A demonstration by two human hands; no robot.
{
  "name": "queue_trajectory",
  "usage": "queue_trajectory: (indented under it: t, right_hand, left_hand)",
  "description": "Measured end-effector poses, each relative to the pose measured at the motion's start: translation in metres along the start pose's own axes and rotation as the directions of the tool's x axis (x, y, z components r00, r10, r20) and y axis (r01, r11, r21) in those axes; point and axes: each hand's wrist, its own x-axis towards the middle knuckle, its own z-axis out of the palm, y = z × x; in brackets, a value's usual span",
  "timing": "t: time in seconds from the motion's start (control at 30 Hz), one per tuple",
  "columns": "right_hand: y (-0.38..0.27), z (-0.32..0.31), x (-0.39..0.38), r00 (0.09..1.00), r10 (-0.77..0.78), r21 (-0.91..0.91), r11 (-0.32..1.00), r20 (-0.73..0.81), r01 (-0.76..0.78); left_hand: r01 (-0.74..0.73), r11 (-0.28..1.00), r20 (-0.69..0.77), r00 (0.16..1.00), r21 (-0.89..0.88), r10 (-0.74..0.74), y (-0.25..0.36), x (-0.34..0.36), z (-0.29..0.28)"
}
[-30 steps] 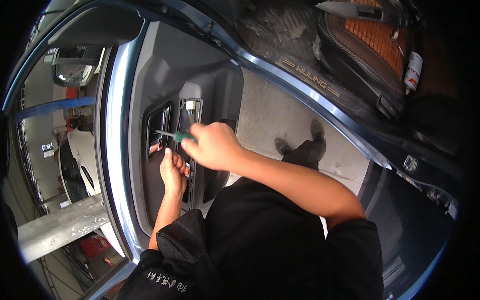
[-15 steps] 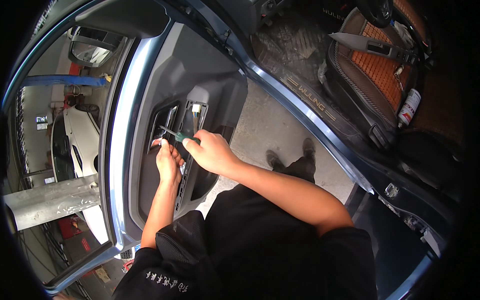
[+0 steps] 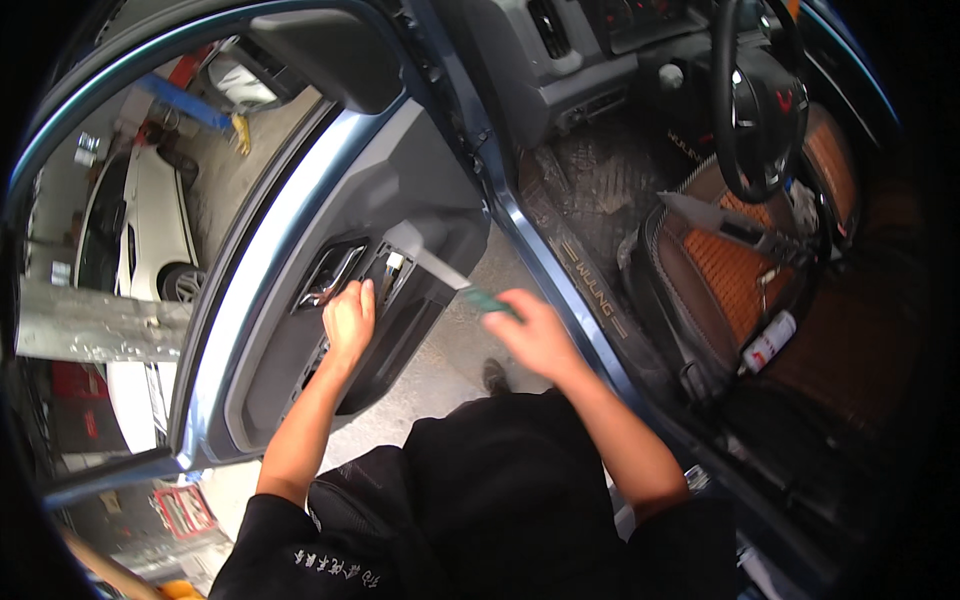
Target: The person removes the door panel trim and weather stripping from a car door, then uses a screwdriver to detach the door handle assembly. They spray lubricant into the door mechanism and reattach the handle.
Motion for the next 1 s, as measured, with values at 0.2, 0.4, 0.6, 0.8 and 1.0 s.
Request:
queue_trajectory:
  t: [0.2,0.4,0.6,0.8,1.0]
  right_hand:
    - [0.134,-0.160,-0.011,0.749,-0.059,-0.183,0.980,-0.660,-0.083]
    - [0.184,-0.279,-0.031,0.703,-0.236,-0.554,0.790,-0.670,-0.263]
    - [0.202,-0.308,-0.017,0.757,-0.158,-0.680,0.581,-0.634,-0.448]
    - [0.201,-0.294,-0.015,0.701,-0.260,-0.735,0.402,-0.664,-0.546]
    - [0.157,-0.241,-0.004,0.630,-0.650,-0.902,0.362,-0.425,-0.235]
  left_hand:
    - [0.009,0.967,-0.169,0.985,0.254,0.036,-0.030,0.000,0.024]
    - [0.222,0.971,-0.145,0.962,-0.090,-0.233,-0.017,-0.001,0.020]
    - [0.310,0.823,-0.254,0.848,-0.476,-0.465,0.002,-0.011,0.003]
    - [0.510,0.850,-0.144,0.838,-0.136,-0.526,0.026,-0.015,-0.013]
    - [0.463,0.883,-0.075,0.886,0.080,-0.457,0.022,-0.011,-0.011]
